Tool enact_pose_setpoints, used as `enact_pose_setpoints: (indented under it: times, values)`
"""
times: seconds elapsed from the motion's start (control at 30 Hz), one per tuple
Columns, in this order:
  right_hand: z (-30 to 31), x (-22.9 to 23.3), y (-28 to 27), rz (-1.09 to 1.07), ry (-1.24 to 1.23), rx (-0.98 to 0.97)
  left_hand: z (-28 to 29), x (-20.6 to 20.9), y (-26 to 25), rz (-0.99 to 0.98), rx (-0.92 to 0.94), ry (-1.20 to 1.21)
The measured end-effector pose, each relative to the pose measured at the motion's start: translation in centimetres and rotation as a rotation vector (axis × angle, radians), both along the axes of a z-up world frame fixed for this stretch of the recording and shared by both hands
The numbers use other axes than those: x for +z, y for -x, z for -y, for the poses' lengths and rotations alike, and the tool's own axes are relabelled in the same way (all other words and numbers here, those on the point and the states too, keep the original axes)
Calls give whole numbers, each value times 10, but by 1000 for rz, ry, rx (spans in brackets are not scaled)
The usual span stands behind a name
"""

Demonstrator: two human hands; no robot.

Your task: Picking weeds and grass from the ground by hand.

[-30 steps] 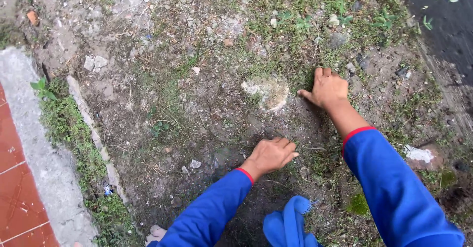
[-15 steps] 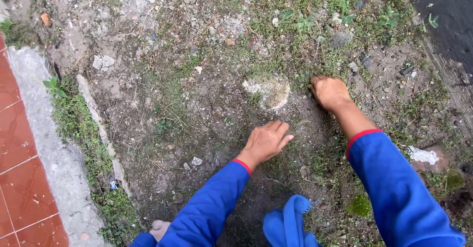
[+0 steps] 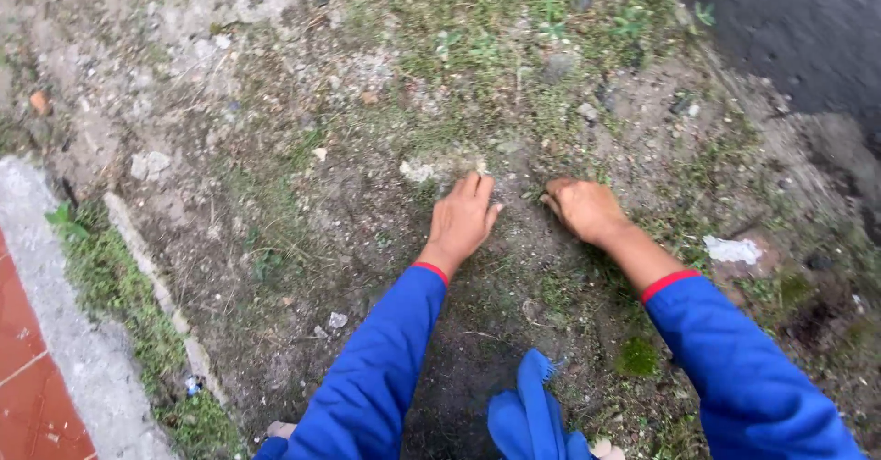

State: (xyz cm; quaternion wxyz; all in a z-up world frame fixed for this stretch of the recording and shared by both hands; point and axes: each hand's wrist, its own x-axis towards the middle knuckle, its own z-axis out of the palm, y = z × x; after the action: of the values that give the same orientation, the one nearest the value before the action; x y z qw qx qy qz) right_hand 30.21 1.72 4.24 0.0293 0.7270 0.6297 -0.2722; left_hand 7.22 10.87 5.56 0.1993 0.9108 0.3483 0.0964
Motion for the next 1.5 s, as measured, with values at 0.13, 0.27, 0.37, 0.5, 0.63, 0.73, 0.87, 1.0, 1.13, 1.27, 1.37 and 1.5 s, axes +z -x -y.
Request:
enact_pose_setpoints:
  times: [0.13, 0.27, 0.37, 0.5, 0.63, 0.73, 0.87, 1.0, 1.13, 1.27, 1.37, 1.5]
  values:
    - [22, 15, 1, -25, -95, 31, -22, -17, -29, -69, 1, 30]
    - [46, 30, 6, -75, 56, -16, -51, -25, -59, -163, -30, 12]
    - [60, 35, 10, -113, 88, -15, -67, -12, -80, -293, -53, 46]
    - [71, 37, 13, -166, 158, -71, -82, -23, -99, -494, -47, 58]
    - [86, 23, 8, -210, -5, -31, -87, -91, -105, -465, -31, -117]
    - [91, 30, 6, -236, -67, -38, -92, -106, -109, -455, -77, -265]
    - [92, 29, 1, -246, -58, -71, -111, -110, -109, -493, -147, -343]
    - [93, 32, -3, -259, -1, -94, -111, -116, -109, -466, -201, -321]
    - [93, 33, -2, -277, -33, -84, -99, -122, -105, -380, -204, -272]
    - [87, 37, -5, -252, 17, -94, -96, -125, -99, -269, -179, -227]
    - [84, 35, -8, -243, 1, -91, -93, -124, -93, -223, -153, -179]
    - [78, 37, -10, -242, 81, -111, -87, -111, -79, -149, -104, -87]
